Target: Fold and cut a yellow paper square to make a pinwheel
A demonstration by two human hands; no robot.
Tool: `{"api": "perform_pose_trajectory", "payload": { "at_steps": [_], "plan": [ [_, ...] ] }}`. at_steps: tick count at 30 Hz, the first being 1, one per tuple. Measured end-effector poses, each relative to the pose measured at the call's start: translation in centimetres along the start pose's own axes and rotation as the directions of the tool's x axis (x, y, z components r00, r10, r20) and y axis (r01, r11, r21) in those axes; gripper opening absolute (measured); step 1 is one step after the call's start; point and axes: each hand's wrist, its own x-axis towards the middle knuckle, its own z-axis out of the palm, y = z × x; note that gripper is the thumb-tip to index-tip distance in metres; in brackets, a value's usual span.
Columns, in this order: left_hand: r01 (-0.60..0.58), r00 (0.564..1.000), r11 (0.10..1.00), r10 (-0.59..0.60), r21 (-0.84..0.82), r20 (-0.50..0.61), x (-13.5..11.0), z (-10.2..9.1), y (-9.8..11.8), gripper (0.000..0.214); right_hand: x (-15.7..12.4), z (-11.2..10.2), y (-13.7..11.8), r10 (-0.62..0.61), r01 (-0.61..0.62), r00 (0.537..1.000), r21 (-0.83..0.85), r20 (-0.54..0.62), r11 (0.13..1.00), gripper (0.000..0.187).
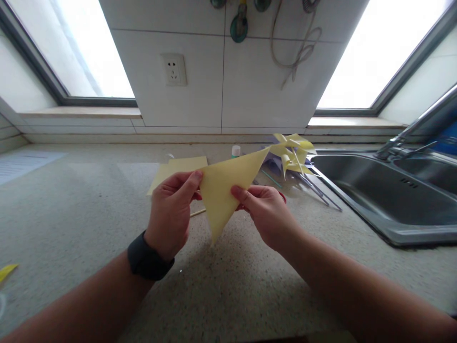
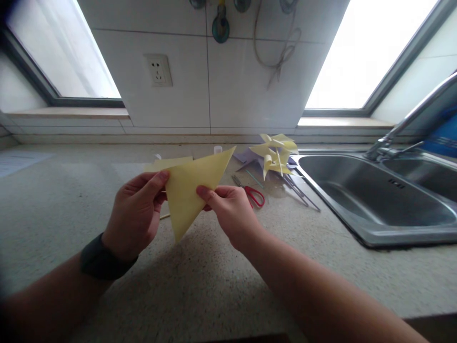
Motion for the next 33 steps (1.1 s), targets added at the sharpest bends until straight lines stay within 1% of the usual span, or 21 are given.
{"api": "perform_pose_trajectory", "payload": {
  "at_steps": [5, 8, 11, 15, 17, 21, 23, 27, 33],
  "plan": [
    [0.009, 1.000, 1.000, -0.009, -0.003, -0.015, 0.0, 0.0, 0.2, 0.017, -0.1, 0.4, -0.3, 0.091, -0.089, 0.994, -0.045, 0.059, 0.995, 0.035],
    [-0.012, 1.000, 0.999, 0.011, -0.041, -0.014, 0.1, 0.0, 0.3, 0.015, -0.2, 0.6, -0.5, 0.085, -0.082, 0.995, -0.064, 0.046, 0.995, 0.031],
    [-0.011, 1.000, 0.999, 0.011, -0.036, -0.011, 0.1, 0.1, 0.3, 0.016, -0.3, 0.7, -0.3, 0.065, -0.063, 0.997, -0.070, 0.029, 0.996, 0.029],
    [-0.015, 1.000, 0.999, 0.014, -0.043, -0.023, 0.0, 0.1, 0.4, 0.017, -0.4, 0.9, 0.1, 0.144, -0.133, 0.986, -0.122, 0.089, 0.984, 0.033],
    [-0.021, 0.999, 0.998, 0.019, -0.063, -0.032, 0.0, 0.1, 0.4, 0.017, -0.5, 1.1, 0.3, 0.173, -0.157, 0.981, -0.159, 0.092, 0.975, 0.033],
    [-0.026, 0.999, 0.997, 0.024, -0.073, -0.027, 0.1, 0.1, 0.5, 0.016, -0.6, 1.3, 0.5, 0.165, -0.151, 0.984, -0.165, 0.074, 0.975, 0.029],
    [-0.032, 0.999, 0.997, 0.029, -0.075, -0.037, 0.3, 0.0, 0.6, 0.015, -0.6, 1.3, 0.6, 0.167, -0.147, 0.981, -0.177, 0.101, 0.973, 0.029],
    [-0.047, 0.997, 0.995, 0.042, -0.089, -0.058, 0.5, -0.1, 0.6, 0.013, -0.7, 1.4, 0.7, 0.205, -0.156, 0.965, -0.270, 0.164, 0.950, 0.029],
    [-0.051, 0.997, 0.995, 0.045, -0.089, -0.067, 0.7, -0.3, 0.6, 0.011, -0.9, 1.7, 0.5, 0.185, -0.131, 0.959, -0.242, 0.214, 0.961, 0.026]
  ]
}}
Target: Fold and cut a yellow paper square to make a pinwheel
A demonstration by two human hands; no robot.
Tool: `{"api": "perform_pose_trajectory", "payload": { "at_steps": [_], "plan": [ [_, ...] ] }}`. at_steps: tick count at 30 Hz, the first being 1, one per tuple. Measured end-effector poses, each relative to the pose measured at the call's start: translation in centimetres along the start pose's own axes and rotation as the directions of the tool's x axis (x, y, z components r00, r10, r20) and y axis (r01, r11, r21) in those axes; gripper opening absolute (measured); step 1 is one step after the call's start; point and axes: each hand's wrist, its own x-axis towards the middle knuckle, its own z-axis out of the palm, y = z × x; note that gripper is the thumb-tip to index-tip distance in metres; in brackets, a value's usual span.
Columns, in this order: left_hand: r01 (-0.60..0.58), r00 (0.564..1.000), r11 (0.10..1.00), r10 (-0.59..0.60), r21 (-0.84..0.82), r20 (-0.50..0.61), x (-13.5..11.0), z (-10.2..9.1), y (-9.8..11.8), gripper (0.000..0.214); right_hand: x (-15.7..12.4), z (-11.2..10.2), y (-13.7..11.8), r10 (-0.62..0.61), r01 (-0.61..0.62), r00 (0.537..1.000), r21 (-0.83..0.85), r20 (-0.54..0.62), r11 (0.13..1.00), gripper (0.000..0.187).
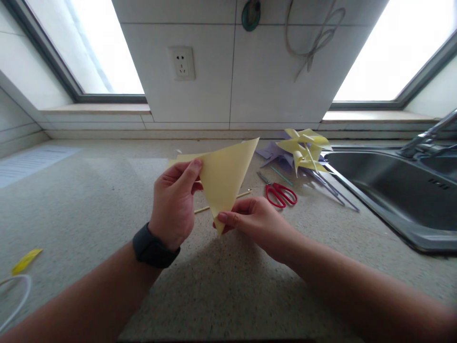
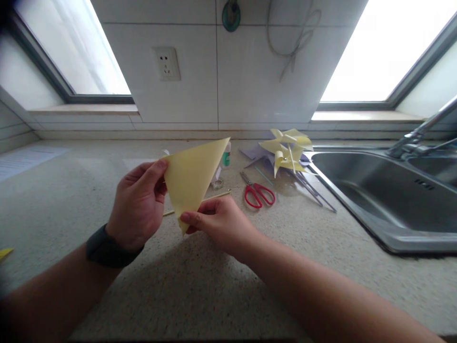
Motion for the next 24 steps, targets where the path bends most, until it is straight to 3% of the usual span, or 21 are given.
{"api": "perform_pose_trajectory", "payload": {
  "at_steps": [24],
  "plan": [
    [-0.040, 0.999, 0.999, 0.040, 0.001, -0.010, 0.32, -0.13, 0.05, 0.010, 0.07, 0.18, -0.35, 0.106, -0.098, 0.989, -0.080, 0.103, 0.992, 0.013]
  ]
}}
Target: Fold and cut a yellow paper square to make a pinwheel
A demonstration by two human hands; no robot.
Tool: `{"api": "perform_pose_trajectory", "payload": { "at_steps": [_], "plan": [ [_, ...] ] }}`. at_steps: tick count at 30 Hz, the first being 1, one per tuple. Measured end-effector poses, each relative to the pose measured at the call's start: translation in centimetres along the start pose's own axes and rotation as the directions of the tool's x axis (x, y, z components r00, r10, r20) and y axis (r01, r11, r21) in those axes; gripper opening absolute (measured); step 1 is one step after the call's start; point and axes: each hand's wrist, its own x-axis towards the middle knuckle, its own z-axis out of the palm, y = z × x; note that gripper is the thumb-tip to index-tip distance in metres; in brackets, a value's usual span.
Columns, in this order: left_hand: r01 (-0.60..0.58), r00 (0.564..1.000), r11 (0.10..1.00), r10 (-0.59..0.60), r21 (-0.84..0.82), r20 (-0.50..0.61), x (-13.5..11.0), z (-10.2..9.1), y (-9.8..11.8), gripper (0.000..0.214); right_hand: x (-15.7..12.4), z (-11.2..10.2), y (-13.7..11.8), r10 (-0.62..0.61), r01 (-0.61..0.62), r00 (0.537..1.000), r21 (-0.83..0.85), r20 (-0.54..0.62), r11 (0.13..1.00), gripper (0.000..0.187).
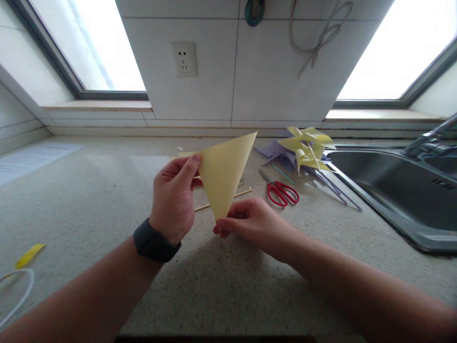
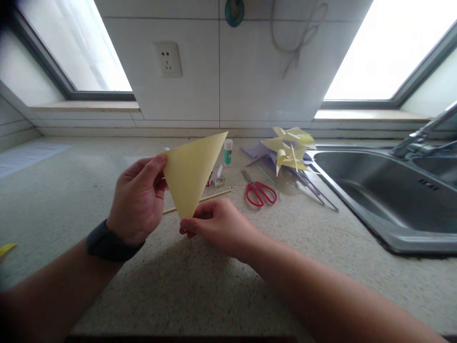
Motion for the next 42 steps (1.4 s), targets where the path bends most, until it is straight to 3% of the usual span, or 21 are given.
{"api": "perform_pose_trajectory", "payload": {
  "at_steps": [29, 42],
  "plan": [
    [0.000, 1.000, 1.000, 0.000, 0.004, -0.025, 0.31, -0.28, 0.06, 0.010, -0.10, 0.05, -0.06, 0.068, -0.067, 0.997, -0.061, 0.023, 0.996, 0.017],
    [-0.010, 1.000, 0.999, 0.011, 0.035, -0.009, 0.31, -0.41, 0.00, 0.011, -0.40, 0.09, -0.41, 0.049, -0.035, 0.997, -0.193, 0.065, 0.981, 0.017]
  ]
}}
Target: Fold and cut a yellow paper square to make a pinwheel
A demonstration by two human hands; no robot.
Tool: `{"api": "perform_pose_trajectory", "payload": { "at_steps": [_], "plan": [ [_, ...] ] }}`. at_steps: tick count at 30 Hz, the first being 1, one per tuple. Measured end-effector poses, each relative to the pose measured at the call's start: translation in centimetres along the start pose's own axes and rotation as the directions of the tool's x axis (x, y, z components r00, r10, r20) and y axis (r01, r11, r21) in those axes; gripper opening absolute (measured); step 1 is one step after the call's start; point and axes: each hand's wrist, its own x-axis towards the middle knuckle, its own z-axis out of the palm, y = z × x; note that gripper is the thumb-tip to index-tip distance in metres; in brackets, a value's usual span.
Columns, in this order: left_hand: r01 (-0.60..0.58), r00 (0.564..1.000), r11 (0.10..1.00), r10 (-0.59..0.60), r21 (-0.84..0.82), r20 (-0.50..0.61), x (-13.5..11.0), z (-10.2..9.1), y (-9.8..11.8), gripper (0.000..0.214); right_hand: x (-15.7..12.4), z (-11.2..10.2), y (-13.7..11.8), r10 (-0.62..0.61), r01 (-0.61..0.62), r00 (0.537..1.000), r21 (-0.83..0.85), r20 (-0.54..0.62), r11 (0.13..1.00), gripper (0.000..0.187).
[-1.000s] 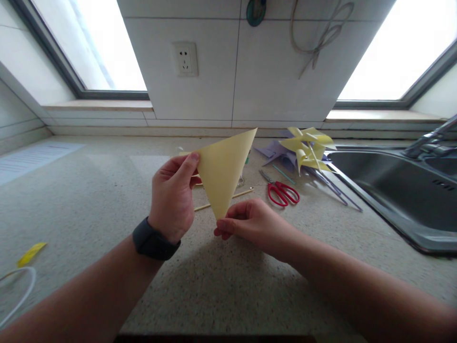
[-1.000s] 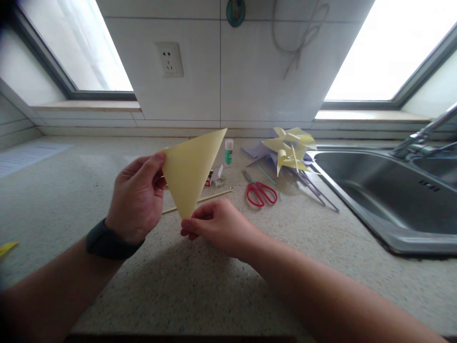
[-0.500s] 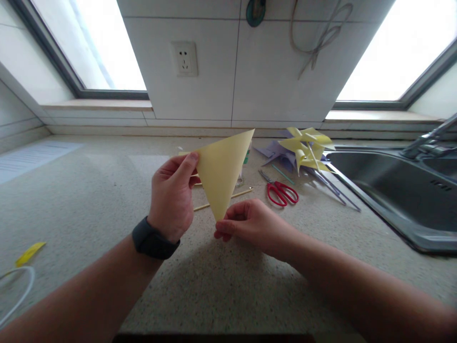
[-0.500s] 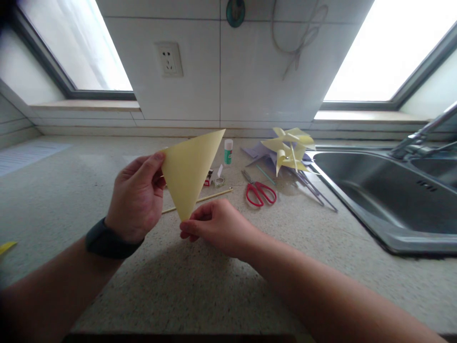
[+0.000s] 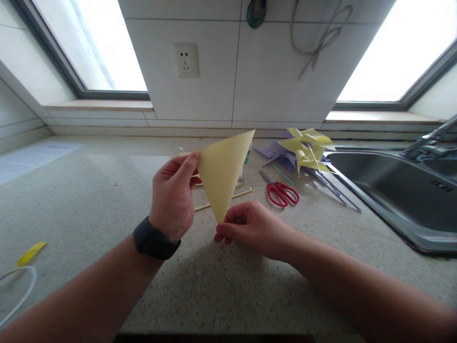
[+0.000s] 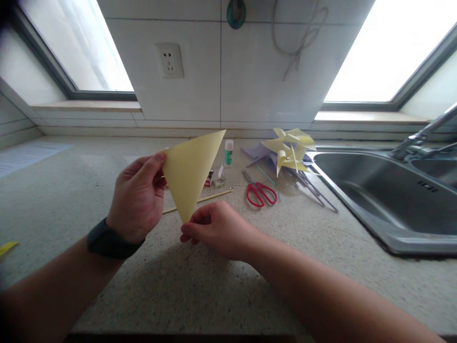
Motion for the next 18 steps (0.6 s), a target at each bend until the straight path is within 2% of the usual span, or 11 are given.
{"api": "perform_pose_trajectory", "payload": {
  "at_steps": [6, 8, 10, 11, 12, 13, 14, 15, 16, 17, 18],
  "plan": [
    [0.020, 1.000, 1.000, -0.020, -0.002, 0.004, -0.2, 0.3, 0.3, 0.010, -0.2, -0.2, -0.1, -0.022, 0.023, 1.000, -0.051, 0.021, 0.998, 0.015],
    [0.038, 0.999, 0.999, -0.038, -0.012, 0.014, -0.3, 0.3, 0.3, 0.011, -0.4, -1.0, -0.2, -0.039, 0.040, 0.999, -0.041, 0.029, 0.998, 0.023],
    [0.059, 0.998, 0.998, -0.059, -0.029, 0.024, -0.3, 0.2, 0.3, 0.012, -0.8, -2.3, -0.4, -0.076, 0.076, 0.997, -0.031, -0.010, 0.997, 0.036],
    [0.079, 0.996, 0.996, -0.078, -0.030, 0.033, -0.3, 0.2, 0.2, 0.013, -1.0, -3.2, -0.4, -0.095, 0.088, 0.990, -0.072, -0.106, 0.994, 0.043],
    [0.106, 0.993, 0.994, -0.105, -0.007, 0.051, -0.3, 0.1, 0.1, 0.015, -1.4, -4.0, -0.5, -0.153, 0.120, 0.962, -0.154, -0.226, 0.981, 0.048],
    [0.141, 0.986, 0.989, -0.144, 0.044, 0.083, -0.4, 0.0, 0.0, 0.017, -1.8, -4.8, -0.6, -0.250, 0.169, 0.899, -0.241, -0.360, 0.956, 0.049],
    [0.180, 0.973, 0.977, -0.194, 0.113, 0.125, -0.4, 0.0, -0.1, 0.018, -2.2, -5.4, -0.6, -0.343, 0.205, 0.822, -0.326, -0.454, 0.923, 0.048],
    [0.217, 0.953, 0.957, -0.250, 0.191, 0.171, -0.5, -0.1, -0.2, 0.020, -2.6, -5.9, -0.8, -0.433, 0.235, 0.724, -0.397, -0.538, 0.887, 0.044],
    [0.242, 0.929, 0.933, -0.302, 0.268, 0.215, -0.6, -0.2, -0.4, 0.021, -3.1, -6.2, -1.0, -0.515, 0.261, 0.628, -0.465, -0.583, 0.846, 0.038],
    [0.252, 0.903, 0.908, -0.345, 0.334, 0.257, -0.8, -0.3, -0.6, 0.021, -3.6, -6.1, -1.2, -0.584, 0.271, 0.553, -0.534, -0.595, 0.801, 0.031],
    [0.252, 0.879, 0.888, -0.376, 0.385, 0.293, -0.9, -0.3, -0.8, 0.021, -4.0, -5.9, -1.5, -0.640, 0.266, 0.511, -0.602, -0.574, 0.753, 0.023]
  ]
}}
